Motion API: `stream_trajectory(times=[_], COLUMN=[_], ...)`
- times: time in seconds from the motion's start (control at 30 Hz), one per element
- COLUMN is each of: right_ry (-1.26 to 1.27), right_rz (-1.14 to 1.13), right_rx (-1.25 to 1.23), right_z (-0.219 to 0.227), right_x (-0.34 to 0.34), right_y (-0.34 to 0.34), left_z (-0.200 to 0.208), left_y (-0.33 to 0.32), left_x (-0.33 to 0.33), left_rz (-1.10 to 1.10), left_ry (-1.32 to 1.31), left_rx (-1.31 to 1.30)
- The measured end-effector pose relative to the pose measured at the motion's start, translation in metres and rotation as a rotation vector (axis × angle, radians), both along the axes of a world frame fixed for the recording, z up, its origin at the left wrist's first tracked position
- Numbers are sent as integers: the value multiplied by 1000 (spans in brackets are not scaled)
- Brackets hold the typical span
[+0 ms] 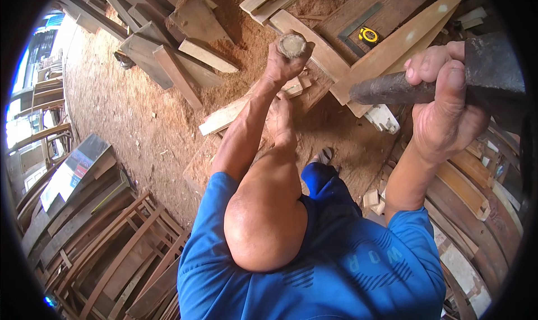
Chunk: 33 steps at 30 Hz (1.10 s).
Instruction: The person shapes a piece of wood using a ruler and pencil to mark it, followed by striking a wooden peg into the wood with a large hammer-like tool.
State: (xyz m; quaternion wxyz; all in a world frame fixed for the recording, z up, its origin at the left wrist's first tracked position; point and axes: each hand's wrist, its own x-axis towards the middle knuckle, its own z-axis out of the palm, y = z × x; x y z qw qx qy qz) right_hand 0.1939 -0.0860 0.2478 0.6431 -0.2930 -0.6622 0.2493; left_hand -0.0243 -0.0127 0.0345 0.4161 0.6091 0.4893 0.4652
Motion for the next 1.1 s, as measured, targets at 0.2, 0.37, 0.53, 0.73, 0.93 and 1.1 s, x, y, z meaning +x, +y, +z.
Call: stream_trajectory(times=[0.2,0.37,0.53,0.73,0.93,1.1], right_ry=[38,-9,-587,-819,-264,-1059], right_rz=[-1,-79,-186,-127,-281,-536], right_rx=[-8,70,211,-254,31,553], right_z=[2,3,-75,-72,9,-62], right_x=[-6,-8,-12,-22,-27,23], right_y=[0,8,41,39,38,46], left_z=[-8,-7,-9,-23,-13,-9], left_y=[-11,-11,-9,-8,-10,0], left_x=[10,3,8,-1,4,16], left_rz=[-48,-40,-46,-105,-65,-94], left_ry=[-50,29,4,7,10,59], left_rx=[112,38,26,56,64,77])
